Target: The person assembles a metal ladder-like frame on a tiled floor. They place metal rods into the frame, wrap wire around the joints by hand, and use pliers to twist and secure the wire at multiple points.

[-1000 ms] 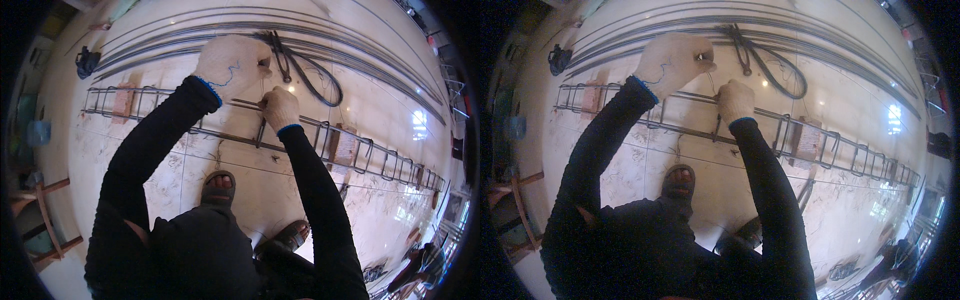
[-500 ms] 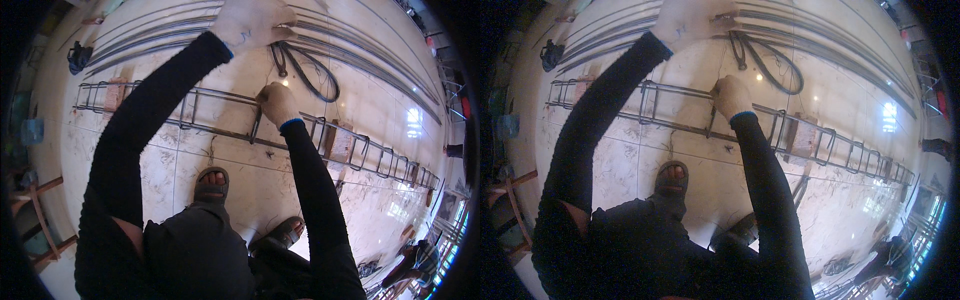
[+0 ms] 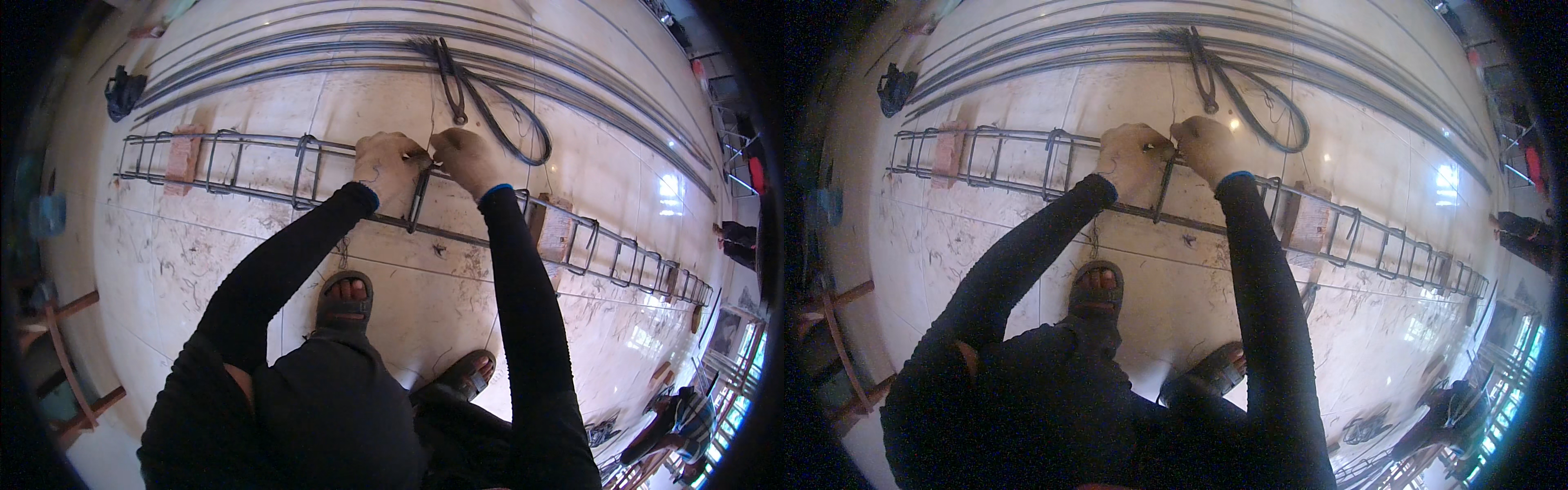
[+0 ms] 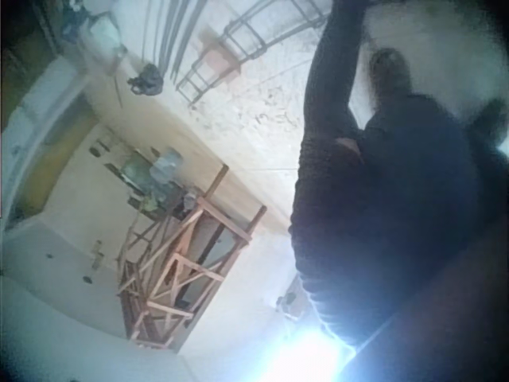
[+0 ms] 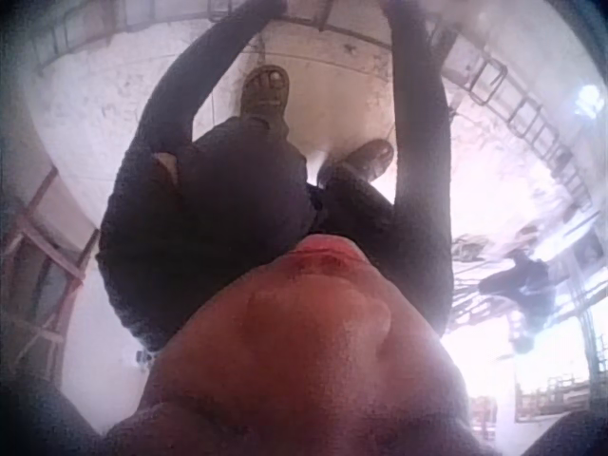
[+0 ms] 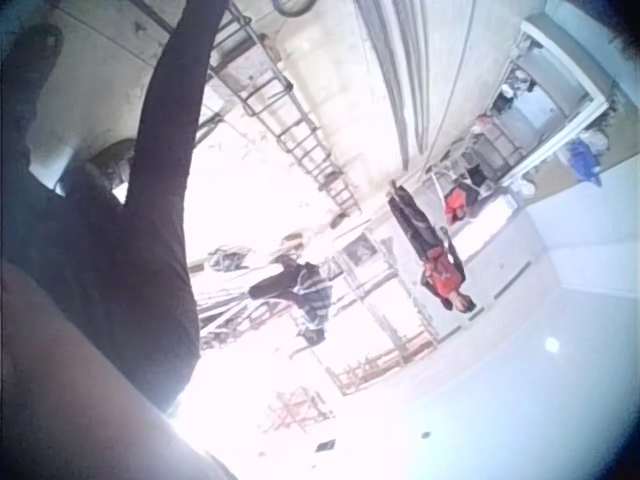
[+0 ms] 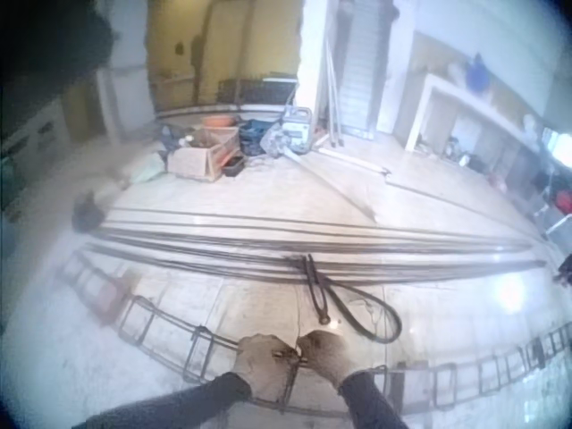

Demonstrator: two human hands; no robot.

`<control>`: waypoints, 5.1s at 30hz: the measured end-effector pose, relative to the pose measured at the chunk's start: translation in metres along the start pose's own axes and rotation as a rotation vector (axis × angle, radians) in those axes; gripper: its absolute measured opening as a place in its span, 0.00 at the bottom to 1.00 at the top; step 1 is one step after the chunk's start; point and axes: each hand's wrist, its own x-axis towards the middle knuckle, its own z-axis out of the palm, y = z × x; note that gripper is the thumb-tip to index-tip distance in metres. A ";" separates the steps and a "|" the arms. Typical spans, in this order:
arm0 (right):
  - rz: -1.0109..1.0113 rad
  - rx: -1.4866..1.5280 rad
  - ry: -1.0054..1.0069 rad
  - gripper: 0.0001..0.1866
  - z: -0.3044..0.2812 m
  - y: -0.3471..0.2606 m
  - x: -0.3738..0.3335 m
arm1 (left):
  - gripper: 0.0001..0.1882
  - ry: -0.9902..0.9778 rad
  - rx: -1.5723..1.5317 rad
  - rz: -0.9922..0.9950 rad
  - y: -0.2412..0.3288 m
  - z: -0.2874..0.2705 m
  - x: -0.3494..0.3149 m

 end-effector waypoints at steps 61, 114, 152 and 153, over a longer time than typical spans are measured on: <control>-0.665 -0.680 0.158 0.08 -0.028 0.010 -0.002 | 0.06 0.238 -0.114 0.268 0.017 0.020 -0.002; -0.496 -1.070 0.218 0.04 -0.012 -0.060 -0.045 | 0.10 0.083 0.142 0.150 0.007 0.028 0.004; 0.065 -0.811 0.140 0.19 -0.117 0.135 -0.339 | 0.15 -0.155 0.121 0.337 0.006 0.017 0.024; 0.220 -0.741 0.165 0.19 -0.113 0.150 -0.358 | 0.14 -0.088 0.161 0.346 0.012 0.016 0.019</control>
